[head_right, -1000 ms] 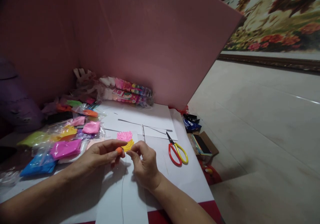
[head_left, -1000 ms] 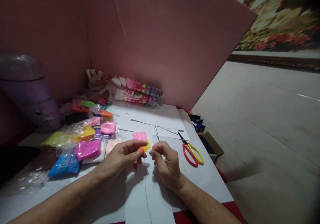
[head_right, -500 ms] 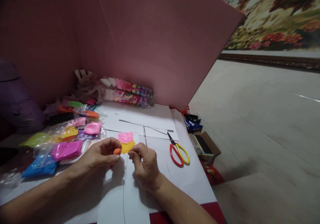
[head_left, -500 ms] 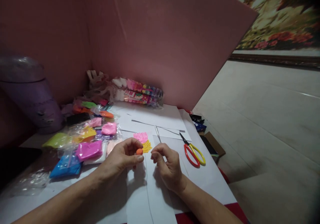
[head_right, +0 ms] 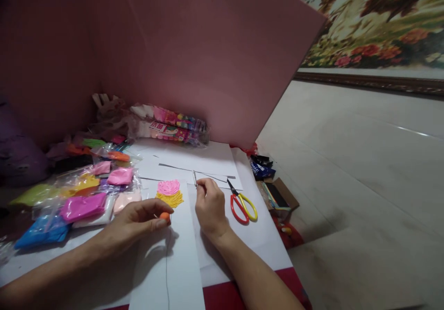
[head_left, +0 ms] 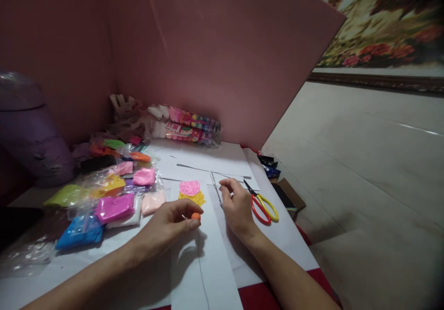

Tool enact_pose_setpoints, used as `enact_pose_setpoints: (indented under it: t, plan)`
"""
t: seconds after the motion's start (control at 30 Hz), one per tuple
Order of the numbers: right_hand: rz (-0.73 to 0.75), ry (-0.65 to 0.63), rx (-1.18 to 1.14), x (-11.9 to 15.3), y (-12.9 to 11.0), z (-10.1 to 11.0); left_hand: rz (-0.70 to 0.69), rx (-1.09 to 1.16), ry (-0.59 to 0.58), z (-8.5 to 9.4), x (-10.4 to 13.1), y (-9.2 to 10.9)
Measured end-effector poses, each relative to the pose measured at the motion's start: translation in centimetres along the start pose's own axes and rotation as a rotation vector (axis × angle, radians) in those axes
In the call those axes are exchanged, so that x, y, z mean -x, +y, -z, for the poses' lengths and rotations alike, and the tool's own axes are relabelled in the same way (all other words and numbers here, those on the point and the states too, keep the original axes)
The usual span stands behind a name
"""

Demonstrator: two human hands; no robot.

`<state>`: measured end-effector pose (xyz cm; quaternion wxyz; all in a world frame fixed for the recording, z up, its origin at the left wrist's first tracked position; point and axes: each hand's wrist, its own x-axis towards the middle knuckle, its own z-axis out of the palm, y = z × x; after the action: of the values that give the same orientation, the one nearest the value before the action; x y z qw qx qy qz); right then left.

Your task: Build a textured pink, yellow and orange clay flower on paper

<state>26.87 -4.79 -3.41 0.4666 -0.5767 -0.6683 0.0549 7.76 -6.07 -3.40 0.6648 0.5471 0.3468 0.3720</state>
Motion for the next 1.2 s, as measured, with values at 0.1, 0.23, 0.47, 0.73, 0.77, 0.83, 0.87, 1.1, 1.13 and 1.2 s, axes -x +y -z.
enact_pose_setpoints:
  t: [0.1, 0.23, 0.47, 0.73, 0.77, 0.83, 0.87, 1.1, 1.13, 1.2]
  plan:
    - [-0.086, -0.127, 0.234, -0.9, 0.8, 0.4, 0.030, -0.105, -0.106, -0.6, 0.4, -0.3]
    - [-0.187, -0.300, 0.407, -0.9, 0.8, 0.3, -0.040, -0.383, -0.204, -0.8, 0.9, -0.4]
    - [-0.217, -0.406, 0.446, -0.2, 0.1, 0.2, -0.232, -0.777, -0.210, -0.8, 1.1, -0.8]
    - [-0.299, -0.174, -0.118, -0.3, 0.0, -0.2, -0.298, -0.854, -0.199, -1.0, 1.5, -0.9]
    - [-0.343, -0.161, -0.293, -0.3, -0.3, -0.3, -0.314, -0.862, -0.196, -1.1, 1.6, -1.0]
    - [-0.399, -0.129, -0.597, -0.2, -0.8, -0.4, -0.350, -0.880, -0.193, -1.2, 1.7, -1.2]
    - [-0.401, -0.099, -0.694, -0.1, -1.1, -0.5, -0.365, -0.889, -0.195, -1.2, 1.8, -1.2]
    - [-0.284, -0.040, -0.806, 0.5, -1.6, -0.8, -0.395, -0.909, -0.207, -1.4, 1.9, -1.1]
    - [-0.284, -0.078, -0.774, 0.7, -1.5, -1.0, -0.400, -0.906, -0.204, -1.4, 1.9, -1.2]
    - [-0.299, -0.169, -0.710, 1.2, -1.3, -1.5, -0.405, -0.901, -0.198, -1.3, 2.0, -1.3]
